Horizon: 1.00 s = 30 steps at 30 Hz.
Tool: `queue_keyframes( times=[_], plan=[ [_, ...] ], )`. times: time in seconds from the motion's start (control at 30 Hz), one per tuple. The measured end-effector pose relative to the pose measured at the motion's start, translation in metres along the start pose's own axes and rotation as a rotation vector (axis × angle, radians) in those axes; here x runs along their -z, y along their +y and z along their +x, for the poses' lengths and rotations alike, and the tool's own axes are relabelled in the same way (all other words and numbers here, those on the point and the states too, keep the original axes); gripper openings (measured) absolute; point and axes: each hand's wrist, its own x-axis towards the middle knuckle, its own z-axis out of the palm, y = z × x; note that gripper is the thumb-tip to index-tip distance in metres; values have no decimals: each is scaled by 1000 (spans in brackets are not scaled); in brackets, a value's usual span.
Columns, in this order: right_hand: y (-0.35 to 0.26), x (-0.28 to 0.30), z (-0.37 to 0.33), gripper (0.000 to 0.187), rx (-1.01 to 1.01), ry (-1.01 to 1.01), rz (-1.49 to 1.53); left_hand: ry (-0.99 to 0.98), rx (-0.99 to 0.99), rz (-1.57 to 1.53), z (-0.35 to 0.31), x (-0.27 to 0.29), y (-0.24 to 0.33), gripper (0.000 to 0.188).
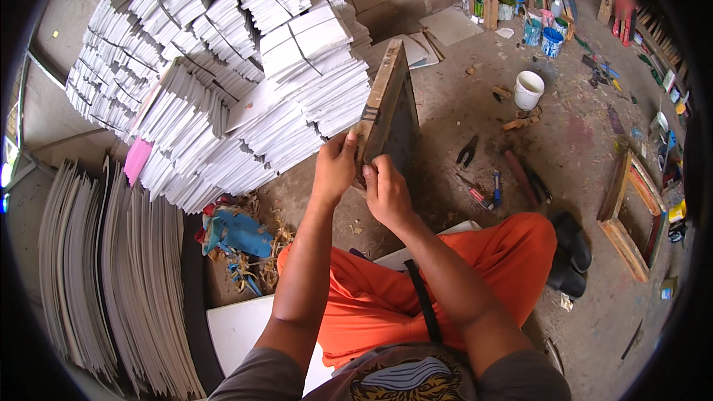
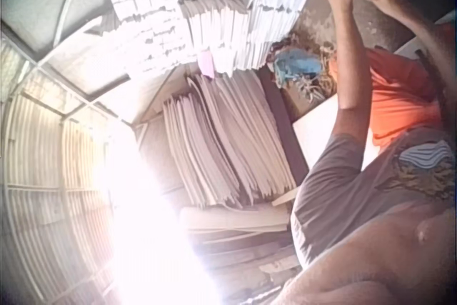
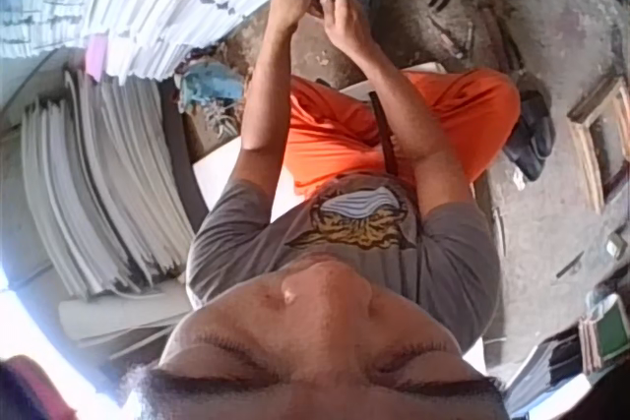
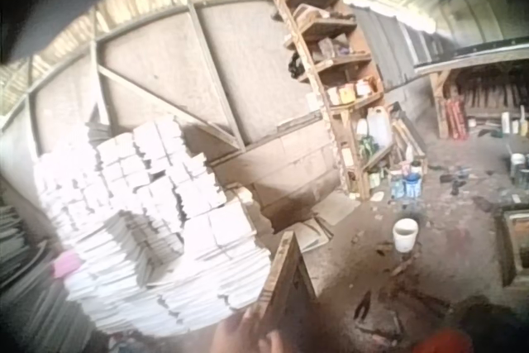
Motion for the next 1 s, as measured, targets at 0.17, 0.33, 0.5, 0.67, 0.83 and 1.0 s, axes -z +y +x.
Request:
queue_keyframes(
  times=[0.17, 0.33, 0.5, 0.67, 0.83, 1.0],
  plan=[
    [11, 3, -23, 15, -97, 100, 95, -25, 58, -107, 7, 11, -14, 47],
    [-1, 4, -26, 11, 75, 94, 72, -38, 78, -173, 8, 12, -12, 48],
    [-13, -4, -10, 14, 123, 100, 108, -55, 102, -192, 9, 14, -17, 48],
    [-12, -13, -21, 15, -90, 111, 195, -58, 108, -162, 8, 15, -11, 44],
    [-19, -17, -30, 23, -140, 151, 256, -240, 270, -311, 10, 20, -1, 47],
    [-11, -6, -29, 33, -88, 179, 189, -411, 302, -159, 19, 15, 4, 58]
  ],
)
